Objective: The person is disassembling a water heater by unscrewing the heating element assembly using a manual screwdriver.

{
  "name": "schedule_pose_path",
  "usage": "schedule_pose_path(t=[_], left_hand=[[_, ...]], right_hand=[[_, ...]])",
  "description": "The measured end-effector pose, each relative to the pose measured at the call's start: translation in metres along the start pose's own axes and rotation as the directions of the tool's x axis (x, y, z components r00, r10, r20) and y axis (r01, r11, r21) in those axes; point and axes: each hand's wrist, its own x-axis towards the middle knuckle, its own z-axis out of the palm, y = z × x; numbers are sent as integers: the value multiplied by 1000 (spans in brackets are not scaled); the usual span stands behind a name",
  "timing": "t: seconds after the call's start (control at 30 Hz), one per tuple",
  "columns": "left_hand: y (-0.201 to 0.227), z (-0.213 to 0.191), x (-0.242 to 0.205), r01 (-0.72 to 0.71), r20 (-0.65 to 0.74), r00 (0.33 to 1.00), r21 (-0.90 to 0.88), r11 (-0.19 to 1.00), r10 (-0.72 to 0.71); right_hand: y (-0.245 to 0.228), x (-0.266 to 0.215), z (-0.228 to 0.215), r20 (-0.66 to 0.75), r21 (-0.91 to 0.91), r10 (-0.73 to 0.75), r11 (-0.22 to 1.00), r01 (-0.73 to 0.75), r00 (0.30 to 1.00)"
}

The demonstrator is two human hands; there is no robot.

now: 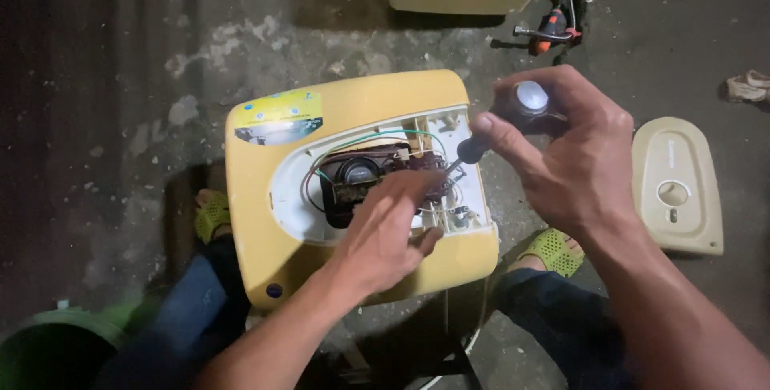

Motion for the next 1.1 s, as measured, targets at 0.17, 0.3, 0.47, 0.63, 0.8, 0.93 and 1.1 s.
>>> schedule_pose_path(t=[0.17,0.3,0.47,0.63,0.8,0.93,1.1], left_hand=[[-6,-19,-10,-93,-245,966,-50,994,79],[-8,-19,-19,-325,-373,877,6,946,304],[-22,-7,-21,-267,-275,926,11,964,259],[-24,-8,-23,-269,-298,919,7,963,259],[-24,-12,-29,-154,-173,975,-74,985,139],[-25,-10,-29,-169,-171,974,-95,981,152],[-26,-11,-33,-70,-160,986,-156,985,45]], right_hand=[[-8,0,6,-14,-15,-29,999,29,999],[-13,-7,6,7,-83,-46,995,47,999],[-9,-11,8,9,-84,-100,991,101,995],[-11,-7,10,-6,-86,-87,993,86,996],[-6,-7,10,13,-94,-75,993,76,997],[-1,-10,9,-4,-129,-46,991,45,999],[-4,-12,10,-64,-63,-110,992,106,992]])
